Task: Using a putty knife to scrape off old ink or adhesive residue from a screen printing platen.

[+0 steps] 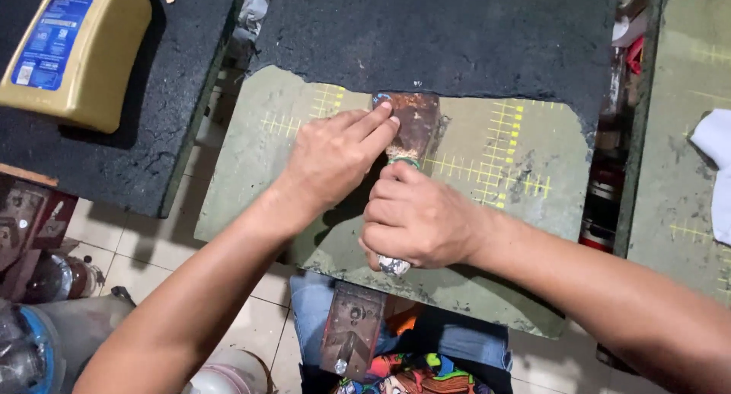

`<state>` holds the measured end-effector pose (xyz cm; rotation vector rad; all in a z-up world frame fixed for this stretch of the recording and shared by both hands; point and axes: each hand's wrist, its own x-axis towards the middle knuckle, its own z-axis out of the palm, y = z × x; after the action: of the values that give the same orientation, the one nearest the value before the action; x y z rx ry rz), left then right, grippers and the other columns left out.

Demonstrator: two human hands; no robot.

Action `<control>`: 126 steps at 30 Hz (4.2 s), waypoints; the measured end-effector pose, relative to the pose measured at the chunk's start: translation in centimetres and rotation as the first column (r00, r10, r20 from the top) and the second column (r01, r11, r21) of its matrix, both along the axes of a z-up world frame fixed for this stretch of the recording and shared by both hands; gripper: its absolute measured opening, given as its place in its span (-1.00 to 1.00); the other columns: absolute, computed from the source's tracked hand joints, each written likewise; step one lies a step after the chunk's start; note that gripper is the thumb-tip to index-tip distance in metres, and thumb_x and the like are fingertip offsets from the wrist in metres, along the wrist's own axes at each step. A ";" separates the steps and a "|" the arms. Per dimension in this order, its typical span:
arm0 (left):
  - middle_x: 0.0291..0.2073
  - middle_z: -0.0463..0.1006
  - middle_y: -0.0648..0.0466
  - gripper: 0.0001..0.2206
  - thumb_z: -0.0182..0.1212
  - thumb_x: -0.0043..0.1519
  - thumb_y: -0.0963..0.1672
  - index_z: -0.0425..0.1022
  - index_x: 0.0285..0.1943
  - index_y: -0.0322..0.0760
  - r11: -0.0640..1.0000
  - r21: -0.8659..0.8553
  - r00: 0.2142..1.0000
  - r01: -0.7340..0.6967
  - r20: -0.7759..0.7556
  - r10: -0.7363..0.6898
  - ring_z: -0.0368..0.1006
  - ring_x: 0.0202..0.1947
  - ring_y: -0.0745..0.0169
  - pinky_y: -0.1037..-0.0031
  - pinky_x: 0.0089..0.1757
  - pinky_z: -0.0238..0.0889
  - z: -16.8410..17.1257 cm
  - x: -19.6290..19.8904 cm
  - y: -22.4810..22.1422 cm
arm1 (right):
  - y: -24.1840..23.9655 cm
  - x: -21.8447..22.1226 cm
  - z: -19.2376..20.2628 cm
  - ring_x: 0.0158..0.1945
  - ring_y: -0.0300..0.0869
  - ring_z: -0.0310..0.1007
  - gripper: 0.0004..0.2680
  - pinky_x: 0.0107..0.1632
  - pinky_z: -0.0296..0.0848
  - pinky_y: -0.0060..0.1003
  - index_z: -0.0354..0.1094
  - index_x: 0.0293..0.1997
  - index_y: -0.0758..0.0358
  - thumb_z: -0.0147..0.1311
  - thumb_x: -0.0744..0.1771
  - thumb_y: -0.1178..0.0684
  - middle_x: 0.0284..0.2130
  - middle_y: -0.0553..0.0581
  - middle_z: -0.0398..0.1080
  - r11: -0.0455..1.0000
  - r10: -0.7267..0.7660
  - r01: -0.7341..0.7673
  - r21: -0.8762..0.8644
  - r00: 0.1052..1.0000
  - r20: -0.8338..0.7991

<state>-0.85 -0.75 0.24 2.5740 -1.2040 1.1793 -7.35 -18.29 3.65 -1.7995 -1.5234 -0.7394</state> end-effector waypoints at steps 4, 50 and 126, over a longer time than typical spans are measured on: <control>-0.08 0.65 0.36 -0.84 0.04 0.36 -0.11 0.54 -0.11 0.16 1.000 -0.001 0.999 -0.030 0.038 0.030 0.60 -0.17 0.43 0.61 -0.27 0.46 -0.3 0.0 -0.1 | 0.2 0.2 -1.7 -0.41 -0.02 0.35 -0.69 -0.17 0.42 -0.04 0.32 -0.45 0.23 -0.23 0.45 -0.01 -0.49 0.12 0.28 1.000 0.005 -0.004 -0.011 0.997 0.073; -0.15 0.66 0.42 -0.82 0.02 0.31 -0.17 0.46 -0.21 0.15 0.999 -0.023 0.995 -0.035 0.088 0.037 0.64 -0.35 0.39 0.54 -0.32 0.53 0.6 0.6 -2.5 | -0.6 0.0 -1.1 -0.42 -0.02 0.32 -0.70 -0.16 0.41 -0.10 0.27 -0.45 0.21 -0.25 0.47 -0.01 -0.52 0.11 0.19 0.995 -0.091 0.098 -0.014 0.957 0.275; -0.17 0.63 0.39 -0.88 -0.01 0.34 -0.12 0.41 -0.17 0.11 0.966 -0.102 0.970 -0.236 0.037 0.241 0.60 -0.33 0.36 0.49 -0.32 0.51 -2.3 2.0 4.0 | 6.2 3.2 0.0 -0.44 -0.02 0.29 -0.74 -0.21 0.36 -0.10 0.29 -0.44 0.22 -0.17 0.44 0.02 -0.51 0.13 0.22 1.000 0.027 -0.022 -0.019 0.963 0.267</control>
<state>1.18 3.27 -2.11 2.6885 -0.8377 1.3151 -4.19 -12.05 3.69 -1.7429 -1.7248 -0.9933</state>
